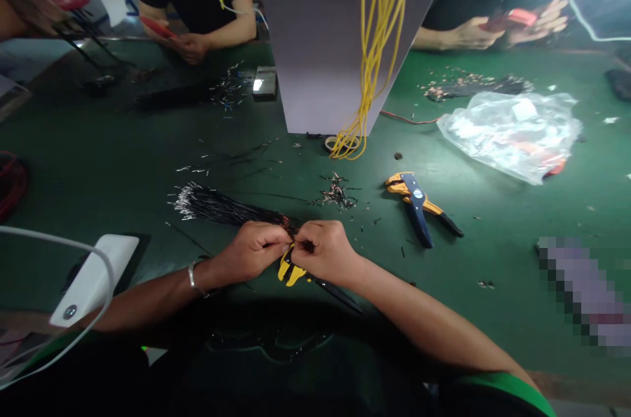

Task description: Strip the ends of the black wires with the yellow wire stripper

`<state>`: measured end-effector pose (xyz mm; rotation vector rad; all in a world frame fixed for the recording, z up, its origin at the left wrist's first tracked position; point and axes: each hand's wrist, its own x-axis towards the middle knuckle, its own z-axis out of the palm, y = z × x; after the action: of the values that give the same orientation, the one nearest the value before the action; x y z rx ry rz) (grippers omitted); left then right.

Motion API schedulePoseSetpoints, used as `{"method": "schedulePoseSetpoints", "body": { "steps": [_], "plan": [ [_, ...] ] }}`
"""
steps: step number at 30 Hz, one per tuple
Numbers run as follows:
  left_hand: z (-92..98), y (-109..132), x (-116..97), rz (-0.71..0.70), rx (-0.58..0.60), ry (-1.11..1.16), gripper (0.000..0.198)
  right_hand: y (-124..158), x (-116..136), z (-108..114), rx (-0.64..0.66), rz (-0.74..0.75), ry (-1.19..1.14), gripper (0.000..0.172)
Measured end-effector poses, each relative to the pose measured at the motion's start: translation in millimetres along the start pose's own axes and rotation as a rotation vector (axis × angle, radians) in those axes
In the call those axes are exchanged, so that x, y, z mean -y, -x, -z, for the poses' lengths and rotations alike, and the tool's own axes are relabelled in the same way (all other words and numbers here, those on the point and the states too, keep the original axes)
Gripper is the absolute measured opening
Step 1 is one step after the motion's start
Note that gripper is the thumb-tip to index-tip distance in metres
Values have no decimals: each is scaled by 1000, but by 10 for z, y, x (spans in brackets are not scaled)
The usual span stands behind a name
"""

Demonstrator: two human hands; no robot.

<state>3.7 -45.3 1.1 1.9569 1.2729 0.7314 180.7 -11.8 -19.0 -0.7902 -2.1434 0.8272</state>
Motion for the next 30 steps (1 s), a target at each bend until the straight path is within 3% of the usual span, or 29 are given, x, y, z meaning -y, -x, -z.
{"method": "schedulePoseSetpoints", "body": {
  "steps": [5,30],
  "plan": [
    [-25,-3,21,-19,-5,-12,28,-5,-4,-22,-42,69,78,15],
    [-5,-3,54,-24,20,20,24,-11,28,-26,-57,-90,-21,13]
  ]
}}
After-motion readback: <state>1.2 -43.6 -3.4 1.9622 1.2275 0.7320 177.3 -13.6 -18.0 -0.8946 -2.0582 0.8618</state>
